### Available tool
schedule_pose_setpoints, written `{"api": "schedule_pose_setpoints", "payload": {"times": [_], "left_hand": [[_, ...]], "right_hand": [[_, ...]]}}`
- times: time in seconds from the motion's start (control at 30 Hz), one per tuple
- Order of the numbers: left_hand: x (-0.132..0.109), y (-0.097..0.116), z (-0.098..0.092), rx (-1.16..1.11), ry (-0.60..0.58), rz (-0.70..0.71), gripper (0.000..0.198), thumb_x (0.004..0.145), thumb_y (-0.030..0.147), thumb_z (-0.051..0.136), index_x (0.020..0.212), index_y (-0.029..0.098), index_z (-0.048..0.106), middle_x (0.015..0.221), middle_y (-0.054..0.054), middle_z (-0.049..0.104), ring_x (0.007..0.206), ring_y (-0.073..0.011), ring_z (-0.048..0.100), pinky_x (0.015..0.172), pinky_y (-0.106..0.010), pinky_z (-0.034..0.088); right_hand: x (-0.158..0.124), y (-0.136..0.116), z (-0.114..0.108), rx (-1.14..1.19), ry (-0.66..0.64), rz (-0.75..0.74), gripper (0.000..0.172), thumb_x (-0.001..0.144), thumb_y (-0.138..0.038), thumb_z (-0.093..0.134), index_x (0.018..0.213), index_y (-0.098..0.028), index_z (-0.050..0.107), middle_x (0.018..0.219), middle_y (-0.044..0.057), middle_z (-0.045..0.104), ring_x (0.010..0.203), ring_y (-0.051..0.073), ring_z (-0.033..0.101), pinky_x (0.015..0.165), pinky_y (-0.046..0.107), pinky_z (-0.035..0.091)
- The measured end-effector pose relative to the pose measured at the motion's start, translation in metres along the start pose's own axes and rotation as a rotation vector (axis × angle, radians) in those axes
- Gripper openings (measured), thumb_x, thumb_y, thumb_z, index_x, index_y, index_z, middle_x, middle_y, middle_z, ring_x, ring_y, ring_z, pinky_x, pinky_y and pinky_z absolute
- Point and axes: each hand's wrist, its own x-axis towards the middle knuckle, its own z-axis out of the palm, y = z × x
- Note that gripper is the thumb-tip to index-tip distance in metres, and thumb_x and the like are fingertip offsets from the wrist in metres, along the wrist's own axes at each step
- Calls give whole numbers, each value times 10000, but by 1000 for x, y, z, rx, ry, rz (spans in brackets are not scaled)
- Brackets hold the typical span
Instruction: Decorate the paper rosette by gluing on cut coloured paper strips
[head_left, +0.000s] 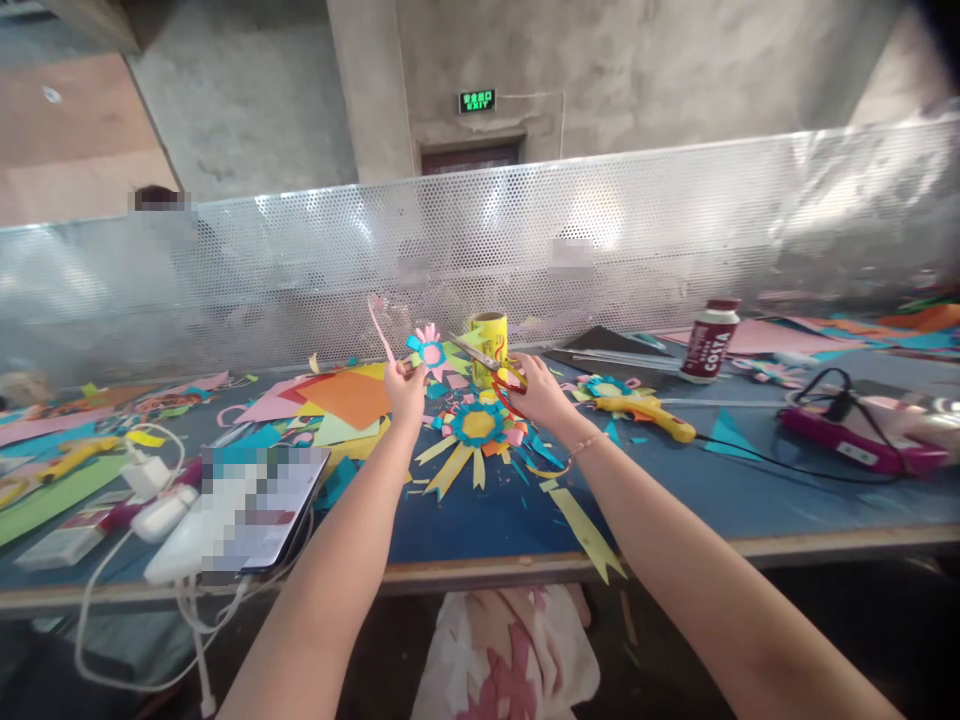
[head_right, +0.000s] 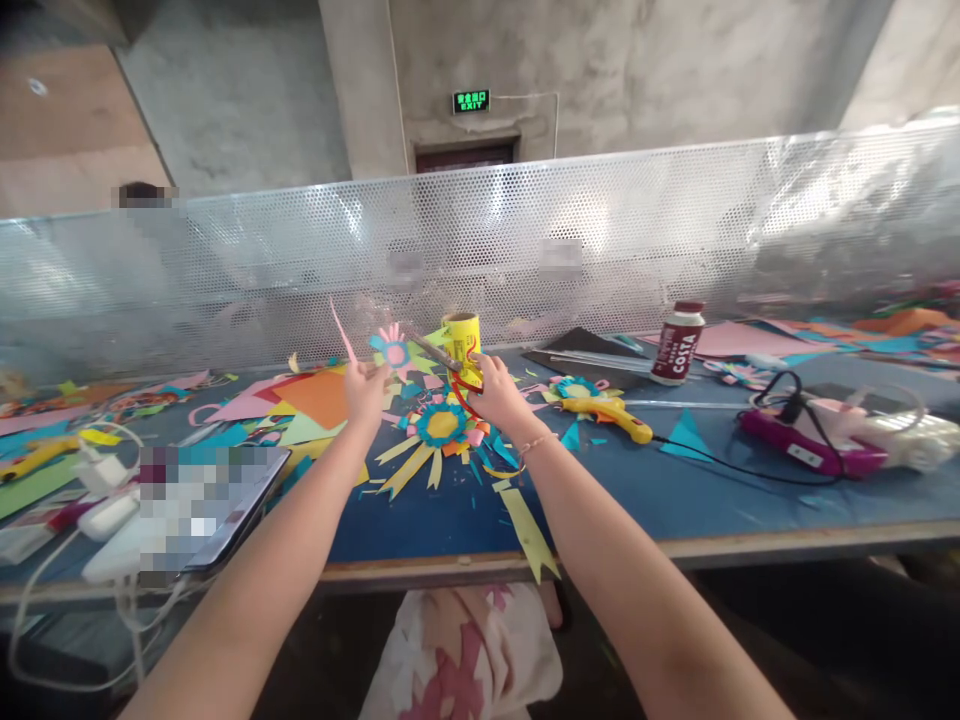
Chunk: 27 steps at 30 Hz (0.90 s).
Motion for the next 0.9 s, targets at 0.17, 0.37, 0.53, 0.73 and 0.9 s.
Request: {"api": "schedule_pose_setpoints", "payload": {"times": [0.17, 0.37, 0.53, 0.73, 0.9], "left_hand": [[0, 0, -1, -145, -19, -44, 425, 622, 184, 726, 720, 222, 314, 694, 51, 549, 626, -108, 615, 613, -246, 516], [-10, -1, 10, -206, -279, -162, 455, 539, 183, 775, 720, 214, 358, 640, 67, 536, 633, -122, 624, 660, -276, 536], [-18, -1, 13, -158, -429, -227, 463, 490, 182, 788, 784, 211, 431, 632, 72, 549, 619, -137, 621, 682, -309, 529], [-18, -3, 14, -84, -469, -255, 414, 531, 226, 793, 749, 197, 443, 712, 28, 596, 685, -144, 617, 684, -305, 508], [-11, -3, 13, -65, -285, -285, 335, 648, 279, 744, 700, 187, 426, 768, 3, 589, 733, -132, 614, 633, -254, 498]], "right_hand": [[4, 1, 0, 102, 54, 162, 546, 679, -200, 605, 1220, -179, 529, 1067, 117, 640, 993, 265, 606, 904, 430, 473], [11, 1, -1, 591, 113, 433, 699, 641, -374, 739, 1271, -190, 498, 892, 47, 671, 815, 212, 649, 763, 358, 529], [14, -5, -8, 818, 32, 531, 677, 531, -333, 829, 1135, -172, 569, 809, 30, 686, 713, 183, 659, 715, 325, 544], [15, -8, -7, 770, 3, 580, 593, 517, -229, 820, 1057, -177, 583, 762, 14, 681, 636, 157, 637, 592, 274, 520], [21, 19, -7, 656, 188, 593, 426, 631, -264, 726, 1016, -169, 572, 679, -1, 608, 548, 142, 582, 494, 256, 479]]}}
